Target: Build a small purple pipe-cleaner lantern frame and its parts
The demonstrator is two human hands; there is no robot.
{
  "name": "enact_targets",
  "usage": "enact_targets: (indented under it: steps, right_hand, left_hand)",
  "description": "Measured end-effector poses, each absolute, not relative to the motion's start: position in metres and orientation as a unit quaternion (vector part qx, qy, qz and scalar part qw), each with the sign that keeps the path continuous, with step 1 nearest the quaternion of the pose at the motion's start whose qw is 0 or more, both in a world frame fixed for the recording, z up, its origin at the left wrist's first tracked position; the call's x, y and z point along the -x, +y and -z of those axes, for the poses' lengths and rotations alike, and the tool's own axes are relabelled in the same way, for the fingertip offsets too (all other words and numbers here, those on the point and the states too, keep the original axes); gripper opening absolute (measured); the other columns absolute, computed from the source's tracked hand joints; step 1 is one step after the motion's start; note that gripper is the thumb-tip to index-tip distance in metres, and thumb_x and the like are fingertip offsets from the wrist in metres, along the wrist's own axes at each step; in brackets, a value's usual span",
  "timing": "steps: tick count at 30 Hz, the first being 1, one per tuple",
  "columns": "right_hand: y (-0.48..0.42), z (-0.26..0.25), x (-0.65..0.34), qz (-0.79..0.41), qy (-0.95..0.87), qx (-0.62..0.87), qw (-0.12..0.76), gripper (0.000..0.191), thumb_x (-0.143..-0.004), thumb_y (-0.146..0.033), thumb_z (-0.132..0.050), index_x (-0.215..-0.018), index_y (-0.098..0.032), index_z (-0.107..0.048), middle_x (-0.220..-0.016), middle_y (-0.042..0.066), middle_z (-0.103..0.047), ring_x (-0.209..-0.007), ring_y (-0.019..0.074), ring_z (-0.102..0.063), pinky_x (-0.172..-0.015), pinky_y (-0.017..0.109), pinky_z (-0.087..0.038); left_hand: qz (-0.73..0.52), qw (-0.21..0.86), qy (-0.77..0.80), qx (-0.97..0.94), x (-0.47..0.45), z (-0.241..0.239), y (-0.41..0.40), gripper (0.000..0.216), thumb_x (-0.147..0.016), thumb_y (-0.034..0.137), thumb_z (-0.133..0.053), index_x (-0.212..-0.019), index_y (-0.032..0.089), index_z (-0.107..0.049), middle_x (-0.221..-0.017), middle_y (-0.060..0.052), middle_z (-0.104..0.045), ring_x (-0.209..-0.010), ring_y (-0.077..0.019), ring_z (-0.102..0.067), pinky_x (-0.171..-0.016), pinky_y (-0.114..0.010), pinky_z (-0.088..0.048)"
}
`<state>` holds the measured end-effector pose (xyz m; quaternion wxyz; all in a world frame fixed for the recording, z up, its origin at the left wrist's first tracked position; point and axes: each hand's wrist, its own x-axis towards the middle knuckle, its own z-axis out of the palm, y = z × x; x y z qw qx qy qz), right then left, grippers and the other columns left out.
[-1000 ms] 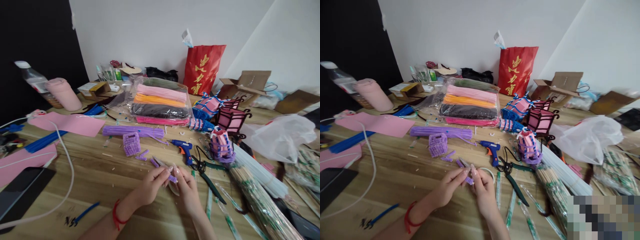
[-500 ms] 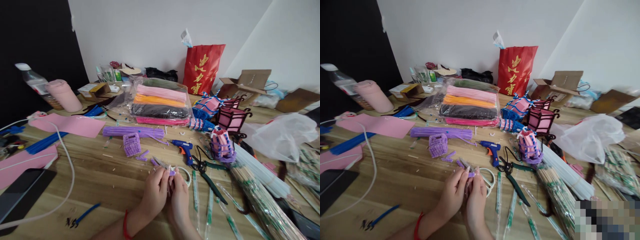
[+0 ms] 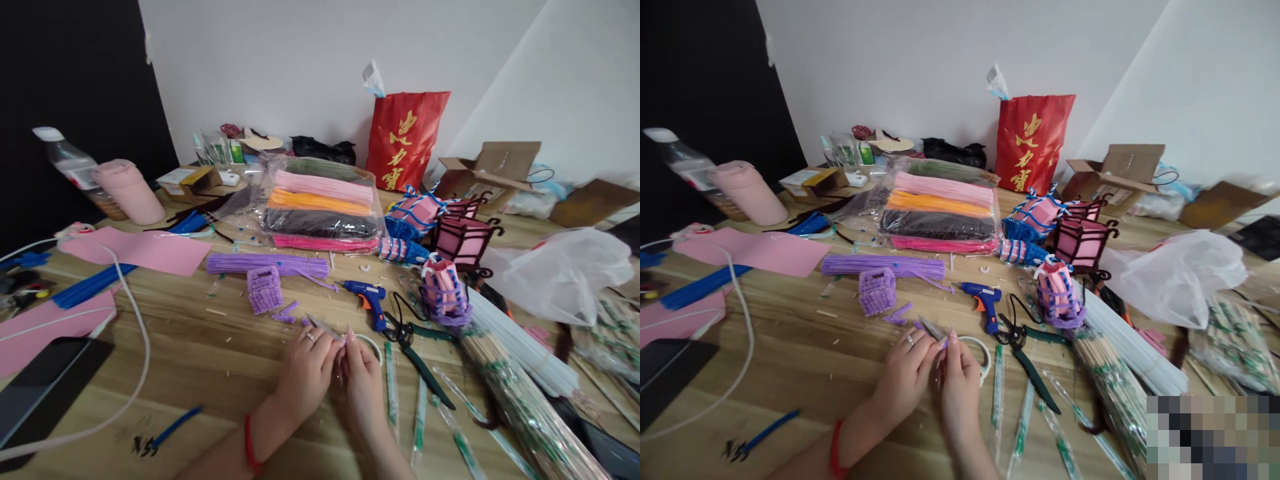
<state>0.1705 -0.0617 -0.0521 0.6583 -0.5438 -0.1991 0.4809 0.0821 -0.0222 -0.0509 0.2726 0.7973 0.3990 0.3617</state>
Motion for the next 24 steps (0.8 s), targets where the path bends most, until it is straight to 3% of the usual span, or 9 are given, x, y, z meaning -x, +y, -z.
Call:
enact_targets:
  steps: [6, 10, 14, 19, 24]
  right_hand:
    - [-0.063, 0.055, -0.188, -0.42, -0.319, 0.605, 0.597, 0.042, -0.087, -0.052, -0.044, -0.061, -0.019, -0.045, -0.05, -0.006, -0.04, -0.046, 0.0096, -0.033, -0.045, 0.022, -0.025]
    - [-0.066, 0.057, -0.195, -0.341, -0.391, 0.633, 0.575, 0.039, -0.089, -0.047, -0.042, -0.062, -0.02, -0.043, -0.053, -0.006, -0.039, -0.05, 0.0103, -0.035, -0.048, 0.022, -0.027]
    - [-0.067, 0.054, -0.197, -0.309, -0.446, 0.639, 0.546, 0.038, -0.091, -0.044, -0.04, -0.063, -0.019, -0.046, -0.056, -0.005, -0.042, -0.053, 0.0107, -0.038, -0.052, 0.023, -0.029]
    - [-0.062, 0.051, -0.194, -0.428, -0.343, 0.608, 0.574, 0.041, -0.085, -0.052, -0.048, -0.06, -0.019, -0.043, -0.049, -0.007, -0.038, -0.045, 0.0087, -0.032, -0.044, 0.022, -0.024]
    - [-0.058, 0.064, -0.197, -0.551, -0.252, 0.525, 0.597, 0.042, -0.08, -0.054, -0.055, -0.059, -0.019, -0.045, -0.045, -0.007, -0.039, -0.04, 0.007, -0.029, -0.04, 0.022, -0.019]
  left_hand:
    - [-0.286, 0.653, 0.382, -0.588, -0.083, 0.037, -0.016, 0.057, -0.09, 0.054, -0.017, -0.054, 0.018, -0.044, -0.05, 0.002, -0.042, -0.047, -0.0111, -0.038, -0.049, -0.024, -0.029]
    - [-0.231, 0.74, 0.353, -0.524, -0.083, 0.036, -0.014, 0.053, -0.086, 0.059, -0.027, -0.052, 0.019, -0.038, -0.043, 0.007, -0.03, -0.04, -0.0081, -0.025, -0.043, -0.023, -0.02]
    - [-0.267, 0.639, 0.357, -0.626, -0.08, 0.04, -0.012, 0.04, -0.09, 0.043, -0.031, -0.06, 0.019, -0.041, -0.054, 0.004, -0.039, -0.05, -0.0102, -0.036, -0.049, -0.023, -0.029]
    - [-0.322, 0.349, 0.354, -0.806, -0.075, 0.045, -0.009, 0.03, -0.093, 0.022, -0.032, -0.067, 0.018, -0.048, -0.069, -0.002, -0.054, -0.07, -0.016, -0.049, -0.067, -0.029, -0.038]
    - [-0.294, 0.098, 0.308, -0.899, -0.071, 0.046, -0.006, 0.028, -0.092, 0.022, -0.038, -0.069, 0.018, -0.052, -0.071, -0.004, -0.056, -0.073, -0.0199, -0.049, -0.064, -0.032, -0.038]
